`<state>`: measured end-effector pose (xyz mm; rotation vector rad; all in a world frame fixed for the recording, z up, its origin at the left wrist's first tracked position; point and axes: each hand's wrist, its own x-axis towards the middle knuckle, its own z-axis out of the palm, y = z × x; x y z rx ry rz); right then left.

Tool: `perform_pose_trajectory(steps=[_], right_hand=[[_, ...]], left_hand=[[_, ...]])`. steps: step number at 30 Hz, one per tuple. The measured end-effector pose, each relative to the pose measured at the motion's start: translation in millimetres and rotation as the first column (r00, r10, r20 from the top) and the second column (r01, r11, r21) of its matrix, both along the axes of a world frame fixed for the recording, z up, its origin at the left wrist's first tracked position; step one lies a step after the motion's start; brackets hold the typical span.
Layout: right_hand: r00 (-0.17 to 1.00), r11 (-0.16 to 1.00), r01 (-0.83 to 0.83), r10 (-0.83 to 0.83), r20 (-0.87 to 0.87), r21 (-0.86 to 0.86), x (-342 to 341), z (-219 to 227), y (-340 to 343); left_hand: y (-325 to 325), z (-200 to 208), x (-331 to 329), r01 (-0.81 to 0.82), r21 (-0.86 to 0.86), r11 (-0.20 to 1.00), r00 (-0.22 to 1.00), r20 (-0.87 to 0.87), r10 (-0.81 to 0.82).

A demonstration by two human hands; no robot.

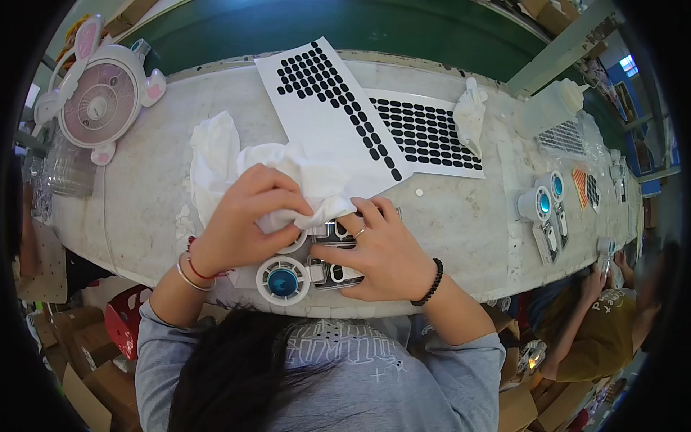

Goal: Wiping down small portable fans and applying labels at a production line.

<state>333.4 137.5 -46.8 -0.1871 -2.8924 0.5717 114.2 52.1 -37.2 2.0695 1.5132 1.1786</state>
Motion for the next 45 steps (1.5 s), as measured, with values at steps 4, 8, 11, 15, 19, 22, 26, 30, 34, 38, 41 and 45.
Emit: perform_pose_trajectory(steps=[4, 8, 11, 15, 19, 22, 26, 30, 34, 38, 41, 45], right_hand=[[0.999, 1.000, 0.025, -0.025, -0.027, -0.015, -1.8, 0.5, 1.0], [1.000, 1.000, 0.013, -0.013, 0.007, -0.018, 0.2, -1.3, -0.4], [1.000, 1.000, 0.023, -0.023, 0.012, -0.016, -0.7, -0.9, 0.0], [1.000, 1.000, 0.023, -0.023, 0.002, -0.021, 0.1, -2.2, 0.3], [0.999, 0.999, 0.037, -0.037, 0.006, -0.022, -0.6, -0.2, 0.1], [0.999, 1.000, 0.014, -0.014, -0.035, -0.026, -1.0, 0.0, 0.1], [1.000, 0.999, 0.020, -0.021, -0.022, -0.031, 1.0, -2.7, -0.3], [1.000, 0.999, 0.019, -0.019, -0.023, -0.031, 0.2, -3.0, -0.6], [0.999, 0.999, 0.025, -0.025, -0.030, -0.027, 1.4, -4.4, -0.3], [0.999, 0.999, 0.021, -0.022, -0.027, -0.033, 0.5, -2.9, -0.3], [0.999, 0.999, 0.019, -0.020, -0.032, -0.028, 0.9, -3.9, -0.4], [1.000, 1.000, 0.021, -0.022, -0.015, -0.022, 1.1, -1.8, -0.4]], left_hand=[[7.4, -3.4, -10.1, -0.048, -0.247, 0.968, 0.994, 0.083, 0.071], [4.8, -5.7, -5.2, 0.057, -0.064, 0.996, 0.995, 0.085, -0.051], [10.4, -6.5, -11.1, 0.033, -0.237, 0.971, 0.983, 0.185, 0.012], [9.4, -8.9, -8.3, 0.014, -0.339, 0.941, 0.963, 0.257, 0.078], [11.0, -9.2, -7.9, -0.033, -0.197, 0.980, 0.972, 0.221, 0.077], [10.5, -10.6, -15.9, -0.148, -0.252, 0.957, 0.957, 0.208, 0.202], [4.2, -4.1, -13.2, 0.077, -0.324, 0.943, 0.869, 0.485, 0.096], [7.2, -9.6, -5.6, 0.055, -0.203, 0.978, 0.959, 0.282, 0.004], [10.0, -7.4, -4.2, 0.058, -0.308, 0.950, 0.957, 0.288, 0.035], [10.1, -10.3, -6.2, 0.145, -0.343, 0.928, 0.892, 0.452, 0.028], [11.6, -8.6, -5.4, 0.142, -0.354, 0.925, 0.908, 0.419, 0.022], [13.0, -4.3, -10.3, 0.139, -0.477, 0.868, 0.908, 0.411, 0.080]])
